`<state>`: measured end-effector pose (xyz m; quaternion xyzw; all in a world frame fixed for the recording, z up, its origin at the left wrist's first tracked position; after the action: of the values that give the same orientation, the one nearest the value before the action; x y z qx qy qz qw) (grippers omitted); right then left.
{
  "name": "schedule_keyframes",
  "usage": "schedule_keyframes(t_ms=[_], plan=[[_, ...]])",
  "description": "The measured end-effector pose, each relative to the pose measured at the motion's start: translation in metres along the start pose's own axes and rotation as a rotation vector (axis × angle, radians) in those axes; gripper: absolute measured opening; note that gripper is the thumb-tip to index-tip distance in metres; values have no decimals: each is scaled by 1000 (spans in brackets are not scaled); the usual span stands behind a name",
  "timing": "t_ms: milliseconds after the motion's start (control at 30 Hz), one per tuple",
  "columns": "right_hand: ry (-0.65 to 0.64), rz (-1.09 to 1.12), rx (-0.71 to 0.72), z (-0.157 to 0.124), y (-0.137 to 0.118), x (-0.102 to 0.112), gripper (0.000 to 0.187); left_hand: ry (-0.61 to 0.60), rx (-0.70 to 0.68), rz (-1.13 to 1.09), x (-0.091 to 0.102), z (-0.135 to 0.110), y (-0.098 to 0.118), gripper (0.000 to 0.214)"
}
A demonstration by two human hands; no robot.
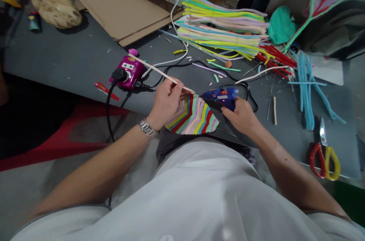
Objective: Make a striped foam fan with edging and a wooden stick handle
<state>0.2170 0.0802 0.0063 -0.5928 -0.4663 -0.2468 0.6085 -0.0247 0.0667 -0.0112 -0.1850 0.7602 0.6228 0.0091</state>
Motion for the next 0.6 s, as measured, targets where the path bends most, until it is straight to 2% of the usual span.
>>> schedule_keyframes(t_ms=[600], plan=[[2, -16, -10, -8, 5, 6, 17, 10, 5, 2, 1, 0, -2, 13]])
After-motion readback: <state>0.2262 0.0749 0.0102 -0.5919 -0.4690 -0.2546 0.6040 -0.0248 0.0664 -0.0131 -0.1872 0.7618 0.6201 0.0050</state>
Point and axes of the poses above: each hand's wrist, its own z-axis towards the middle knuckle, its own x-axis out of the back of the hand, y = z × x, the point moved 9 cm from there along z, towards the middle knuckle, and after that the axes turned 14 degrees about -z, right-handed, at the moved point
